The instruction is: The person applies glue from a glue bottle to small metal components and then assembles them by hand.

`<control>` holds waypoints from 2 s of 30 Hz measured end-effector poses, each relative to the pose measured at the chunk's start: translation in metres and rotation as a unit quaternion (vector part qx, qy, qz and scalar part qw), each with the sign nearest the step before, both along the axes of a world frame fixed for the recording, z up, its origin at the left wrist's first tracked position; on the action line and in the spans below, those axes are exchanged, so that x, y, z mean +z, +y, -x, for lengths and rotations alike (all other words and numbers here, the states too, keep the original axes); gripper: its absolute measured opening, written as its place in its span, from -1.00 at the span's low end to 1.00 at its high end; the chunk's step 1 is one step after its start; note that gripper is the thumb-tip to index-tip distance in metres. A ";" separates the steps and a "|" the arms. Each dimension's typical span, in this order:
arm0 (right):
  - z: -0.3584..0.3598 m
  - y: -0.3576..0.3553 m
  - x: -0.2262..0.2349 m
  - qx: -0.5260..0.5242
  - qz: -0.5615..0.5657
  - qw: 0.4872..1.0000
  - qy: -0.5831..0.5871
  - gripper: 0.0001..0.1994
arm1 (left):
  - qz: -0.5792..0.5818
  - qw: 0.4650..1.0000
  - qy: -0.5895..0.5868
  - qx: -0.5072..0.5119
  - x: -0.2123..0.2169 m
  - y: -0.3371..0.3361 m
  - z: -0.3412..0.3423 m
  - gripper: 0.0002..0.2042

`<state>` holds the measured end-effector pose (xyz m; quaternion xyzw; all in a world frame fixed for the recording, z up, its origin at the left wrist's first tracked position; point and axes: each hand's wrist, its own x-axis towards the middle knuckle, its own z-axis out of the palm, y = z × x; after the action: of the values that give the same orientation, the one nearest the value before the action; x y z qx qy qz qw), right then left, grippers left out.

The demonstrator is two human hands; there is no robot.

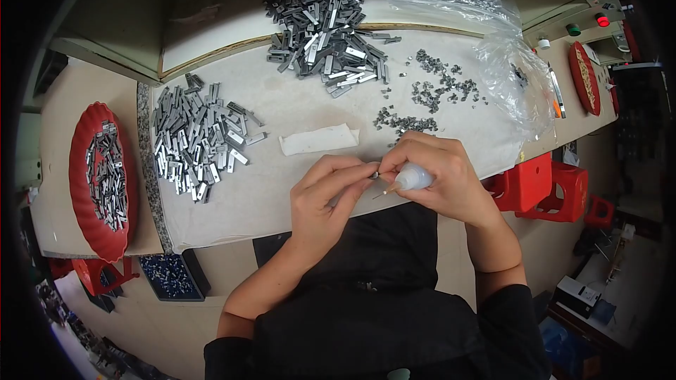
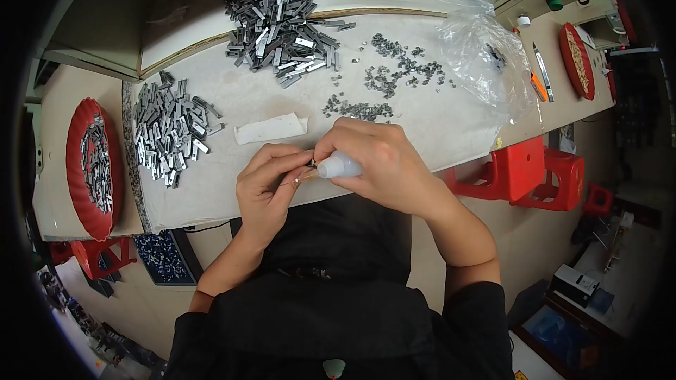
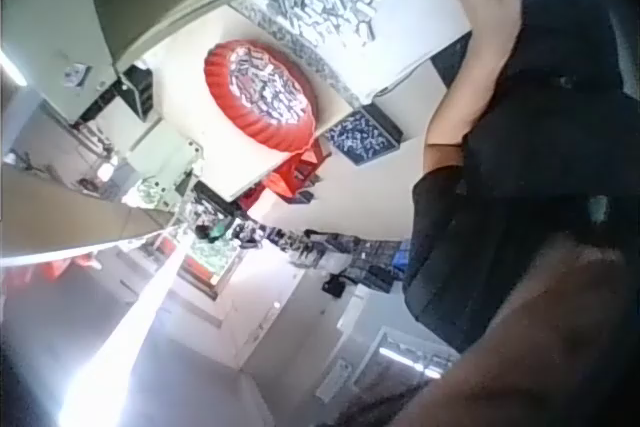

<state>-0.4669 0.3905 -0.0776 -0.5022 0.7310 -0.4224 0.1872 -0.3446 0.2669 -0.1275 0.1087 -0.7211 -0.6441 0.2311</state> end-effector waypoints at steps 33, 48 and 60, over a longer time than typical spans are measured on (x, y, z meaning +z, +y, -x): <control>-0.038 -0.004 -0.022 -0.204 0.082 0.879 -0.423 -0.92 | 0.026 0.999 -0.007 0.022 0.010 -0.007 -0.003 -0.90; -0.039 -0.006 -0.032 -0.171 0.084 0.871 -0.453 -0.89 | -0.025 0.999 -0.035 0.015 0.004 -0.005 -0.007 -0.88; -0.053 -0.006 -0.037 -0.214 0.157 0.901 -0.342 -0.93 | -0.017 1.000 0.021 0.005 0.000 -0.005 -0.004 -0.85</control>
<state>-0.4139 0.3845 -0.1141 -0.1809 0.6359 -0.7076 0.2494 -0.3405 0.2616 -0.1276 0.1025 -0.7044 -0.6572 0.2477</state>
